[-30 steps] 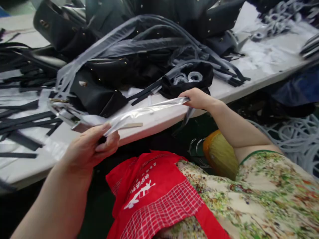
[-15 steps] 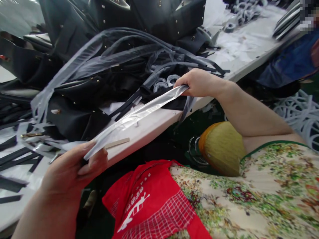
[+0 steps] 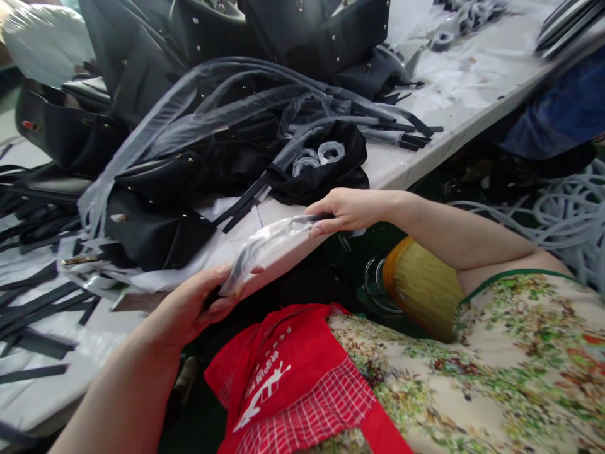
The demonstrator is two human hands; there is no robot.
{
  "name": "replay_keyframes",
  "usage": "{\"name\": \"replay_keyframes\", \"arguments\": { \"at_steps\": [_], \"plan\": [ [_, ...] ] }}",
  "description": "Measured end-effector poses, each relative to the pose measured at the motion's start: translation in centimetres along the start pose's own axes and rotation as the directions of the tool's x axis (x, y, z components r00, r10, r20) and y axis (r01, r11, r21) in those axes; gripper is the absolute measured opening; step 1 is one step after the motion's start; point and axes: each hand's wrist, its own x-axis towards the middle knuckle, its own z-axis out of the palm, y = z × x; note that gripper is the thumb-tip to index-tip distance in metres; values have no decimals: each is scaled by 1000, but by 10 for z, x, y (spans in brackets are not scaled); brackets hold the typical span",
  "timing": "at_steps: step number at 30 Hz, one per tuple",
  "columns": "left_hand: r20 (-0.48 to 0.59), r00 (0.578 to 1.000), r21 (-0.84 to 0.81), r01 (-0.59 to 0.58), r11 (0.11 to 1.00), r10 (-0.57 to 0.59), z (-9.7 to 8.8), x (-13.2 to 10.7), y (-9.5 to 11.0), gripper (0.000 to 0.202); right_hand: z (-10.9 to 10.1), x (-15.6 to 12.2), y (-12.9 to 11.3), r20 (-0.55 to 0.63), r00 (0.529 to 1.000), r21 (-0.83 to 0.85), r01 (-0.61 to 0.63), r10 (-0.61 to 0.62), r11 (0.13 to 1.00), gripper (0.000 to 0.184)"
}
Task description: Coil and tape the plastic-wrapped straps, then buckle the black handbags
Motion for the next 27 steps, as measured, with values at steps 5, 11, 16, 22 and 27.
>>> {"name": "replay_keyframes", "arguments": {
  "at_steps": [5, 11, 16, 22, 27],
  "plan": [
    [46, 999, -2, 2, 1000, -2, -1, -1, -8, 55, 2, 16, -4, -18, 999, -36, 49, -50, 998, 44],
    [44, 960, -154, -267, 951, 277, 2, -25, 18, 44, 33, 32, 11, -86, 996, 117, 5, 5, 993, 41],
    [-439, 516, 51, -803, 593, 736, 1, 6, 34, 28, 119, 56, -37, 231, 966, 705, -87, -112, 704, 47],
    [-49, 361, 918, -351, 184, 931, 6, 46, -27, 36, 102, 59, -60, -302, 949, 918, 263, 92, 297, 43],
    [41, 562, 845, -461, 271, 826, 37, 29, -50, 52, 61, 58, -27, -311, 928, 854, 178, 205, 489, 55]
  ]
}}
